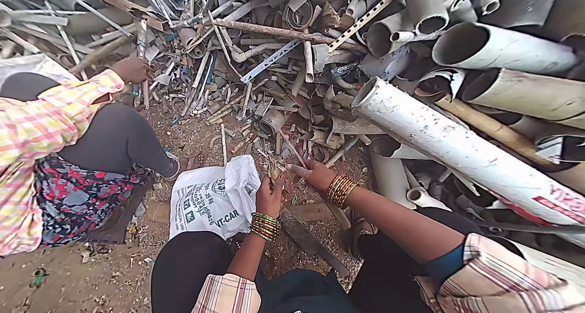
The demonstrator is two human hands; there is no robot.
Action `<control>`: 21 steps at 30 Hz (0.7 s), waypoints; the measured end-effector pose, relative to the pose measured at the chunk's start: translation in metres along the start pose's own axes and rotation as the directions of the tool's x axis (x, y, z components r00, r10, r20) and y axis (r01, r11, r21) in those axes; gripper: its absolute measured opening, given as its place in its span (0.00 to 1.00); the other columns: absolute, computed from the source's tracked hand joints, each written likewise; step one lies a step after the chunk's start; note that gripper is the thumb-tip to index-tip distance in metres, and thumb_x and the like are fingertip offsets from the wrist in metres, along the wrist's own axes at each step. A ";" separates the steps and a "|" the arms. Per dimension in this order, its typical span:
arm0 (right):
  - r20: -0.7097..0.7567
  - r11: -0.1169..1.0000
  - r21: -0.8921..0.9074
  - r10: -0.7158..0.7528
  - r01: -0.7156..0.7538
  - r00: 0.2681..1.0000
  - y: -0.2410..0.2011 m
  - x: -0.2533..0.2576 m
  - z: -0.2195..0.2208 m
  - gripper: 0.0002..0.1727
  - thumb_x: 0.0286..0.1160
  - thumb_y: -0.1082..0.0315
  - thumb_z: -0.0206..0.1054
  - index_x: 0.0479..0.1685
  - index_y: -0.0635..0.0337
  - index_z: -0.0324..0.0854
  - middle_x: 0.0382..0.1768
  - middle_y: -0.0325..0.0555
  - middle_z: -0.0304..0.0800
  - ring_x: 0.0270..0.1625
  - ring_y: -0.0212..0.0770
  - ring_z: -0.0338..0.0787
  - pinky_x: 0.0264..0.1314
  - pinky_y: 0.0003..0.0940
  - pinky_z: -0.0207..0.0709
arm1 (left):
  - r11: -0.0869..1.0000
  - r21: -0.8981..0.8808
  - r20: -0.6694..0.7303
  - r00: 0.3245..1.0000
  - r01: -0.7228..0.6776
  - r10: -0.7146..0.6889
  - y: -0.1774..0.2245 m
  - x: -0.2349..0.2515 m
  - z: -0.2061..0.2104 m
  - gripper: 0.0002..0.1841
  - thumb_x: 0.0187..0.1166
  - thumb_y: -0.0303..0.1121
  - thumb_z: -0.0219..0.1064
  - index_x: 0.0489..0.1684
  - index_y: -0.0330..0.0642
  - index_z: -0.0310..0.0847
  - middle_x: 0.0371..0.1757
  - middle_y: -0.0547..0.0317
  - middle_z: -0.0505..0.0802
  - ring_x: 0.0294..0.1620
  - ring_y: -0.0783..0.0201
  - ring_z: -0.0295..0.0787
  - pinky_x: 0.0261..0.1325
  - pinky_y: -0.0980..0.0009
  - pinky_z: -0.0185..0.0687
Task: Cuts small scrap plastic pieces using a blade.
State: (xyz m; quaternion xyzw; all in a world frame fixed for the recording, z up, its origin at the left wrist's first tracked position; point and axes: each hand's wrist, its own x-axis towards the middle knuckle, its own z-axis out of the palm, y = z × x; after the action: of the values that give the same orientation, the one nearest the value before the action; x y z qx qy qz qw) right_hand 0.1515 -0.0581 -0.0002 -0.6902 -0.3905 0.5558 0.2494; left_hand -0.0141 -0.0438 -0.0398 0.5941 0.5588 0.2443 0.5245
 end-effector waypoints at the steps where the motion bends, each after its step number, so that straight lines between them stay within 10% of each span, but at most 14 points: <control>1: 0.032 1.000 -0.004 -0.020 0.020 0.999 0.004 0.000 0.004 0.24 0.89 0.48 0.60 0.63 0.61 0.77 0.36 0.38 0.85 0.20 0.23 0.68 0.24 0.21 0.63 | 0.995 -0.078 -0.057 0.996 0.067 -0.071 0.004 0.001 -0.001 0.21 0.93 0.39 0.54 0.72 0.28 0.71 0.44 0.49 0.85 0.25 0.69 0.79 0.29 0.72 0.79; 7: 0.082 0.994 0.053 -0.104 0.099 0.991 0.020 0.001 0.024 0.21 0.83 0.63 0.69 0.68 0.64 0.74 0.37 0.41 0.82 0.22 0.25 0.72 0.24 0.22 0.67 | 0.909 -0.354 0.099 0.975 0.222 -0.199 0.007 0.005 -0.006 0.11 0.91 0.33 0.58 0.50 0.31 0.78 0.31 0.59 0.80 0.22 0.73 0.74 0.26 0.78 0.73; 15: 0.078 0.996 0.067 -0.069 0.064 0.995 0.013 -0.001 0.028 0.22 0.82 0.66 0.69 0.70 0.65 0.70 0.38 0.42 0.82 0.22 0.25 0.72 0.24 0.22 0.67 | 0.883 -0.441 0.058 0.986 0.163 -0.153 0.005 0.005 -0.003 0.17 0.92 0.30 0.55 0.71 0.28 0.65 0.40 0.53 0.83 0.23 0.73 0.78 0.26 0.77 0.77; 21: 0.091 0.998 0.004 -0.061 0.061 0.994 0.014 0.002 0.031 0.22 0.82 0.66 0.69 0.69 0.65 0.72 0.38 0.45 0.80 0.24 0.30 0.74 0.26 0.26 0.70 | 0.926 -0.377 -0.358 0.925 -0.018 -0.128 0.012 0.022 -0.035 0.24 0.87 0.28 0.62 0.79 0.29 0.63 0.75 0.35 0.77 0.51 0.56 0.85 0.45 0.62 0.81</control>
State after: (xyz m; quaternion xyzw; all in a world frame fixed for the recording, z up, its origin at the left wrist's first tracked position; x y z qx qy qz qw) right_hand 0.1255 -0.0676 -0.0200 -0.6517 -0.4220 0.5791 0.2488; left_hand -0.0339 -0.0095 -0.0238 0.4092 0.6088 0.4402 0.5179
